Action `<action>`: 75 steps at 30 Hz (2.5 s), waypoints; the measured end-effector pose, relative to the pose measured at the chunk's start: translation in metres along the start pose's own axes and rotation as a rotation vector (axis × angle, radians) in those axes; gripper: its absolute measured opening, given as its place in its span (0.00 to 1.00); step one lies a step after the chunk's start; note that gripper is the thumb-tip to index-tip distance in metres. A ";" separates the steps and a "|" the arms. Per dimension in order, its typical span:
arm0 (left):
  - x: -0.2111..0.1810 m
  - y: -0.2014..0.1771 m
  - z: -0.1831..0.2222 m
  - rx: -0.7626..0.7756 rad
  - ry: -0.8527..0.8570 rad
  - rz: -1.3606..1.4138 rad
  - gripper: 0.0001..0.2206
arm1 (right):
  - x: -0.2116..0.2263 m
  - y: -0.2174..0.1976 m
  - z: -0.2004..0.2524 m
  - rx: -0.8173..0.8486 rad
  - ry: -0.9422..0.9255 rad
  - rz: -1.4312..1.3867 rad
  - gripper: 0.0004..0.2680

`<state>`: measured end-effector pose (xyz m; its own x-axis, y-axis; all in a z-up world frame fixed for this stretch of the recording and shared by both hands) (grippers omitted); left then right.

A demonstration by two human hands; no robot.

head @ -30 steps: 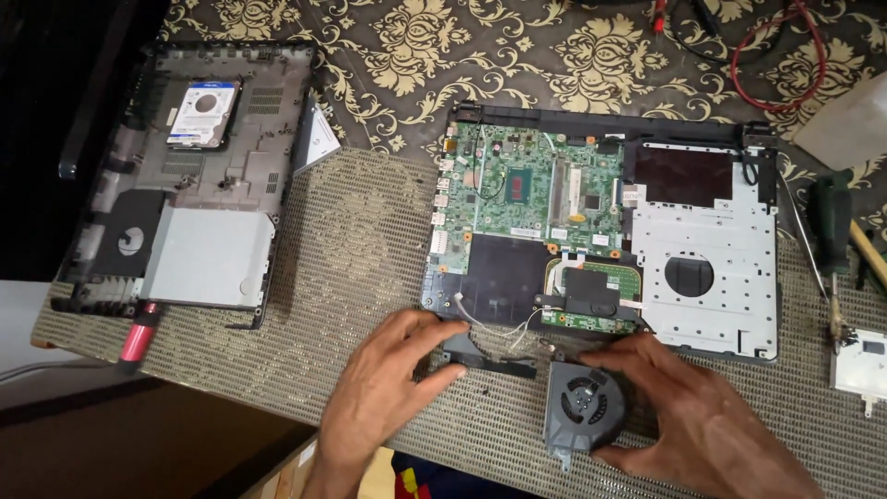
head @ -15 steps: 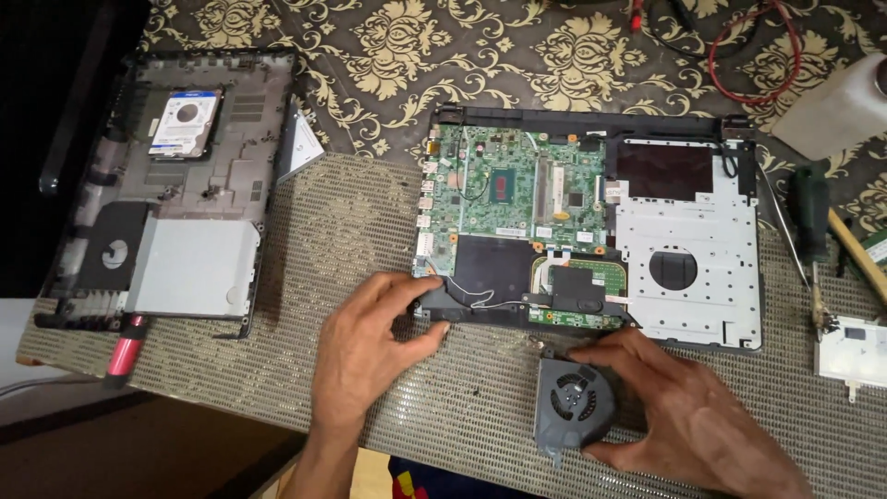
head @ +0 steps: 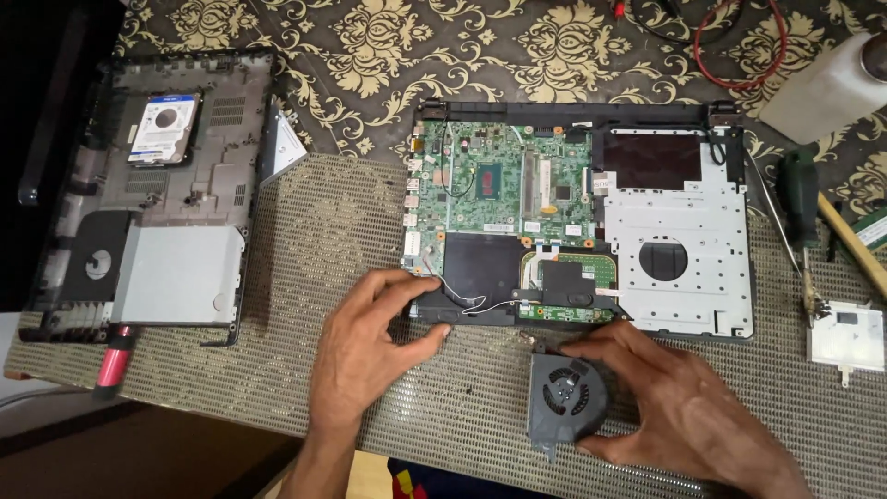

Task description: Installing a cooling fan and routing internal wiring inside a laptop chassis during a repair.

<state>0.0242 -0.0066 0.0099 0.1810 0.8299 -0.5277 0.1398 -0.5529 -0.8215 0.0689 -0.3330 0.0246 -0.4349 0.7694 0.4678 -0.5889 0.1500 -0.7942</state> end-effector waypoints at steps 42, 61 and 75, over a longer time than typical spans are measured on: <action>0.008 0.009 0.001 0.011 -0.052 0.047 0.25 | 0.057 -0.035 -0.035 -0.399 -0.417 0.384 0.14; 0.009 -0.003 0.003 -0.026 -0.095 0.117 0.32 | 0.050 -0.028 -0.043 -0.413 -0.415 0.153 0.13; 0.009 0.000 0.006 -0.035 -0.067 0.155 0.25 | 0.056 -0.017 -0.052 -0.498 -0.507 0.324 0.17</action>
<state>0.0200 0.0017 0.0039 0.1381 0.7371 -0.6615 0.1491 -0.6758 -0.7218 0.0899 -0.2595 0.0440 -0.8617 0.4628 0.2080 -0.0566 0.3197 -0.9458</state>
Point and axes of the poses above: each hand's wrist, its own z-axis away from the middle knuckle, its own y-axis out of the palm, x = y × z, the point moved 2 cm from there along -z, towards the middle knuckle, and after that the axes turned 2 degrees about y, right-handed, at the moved point
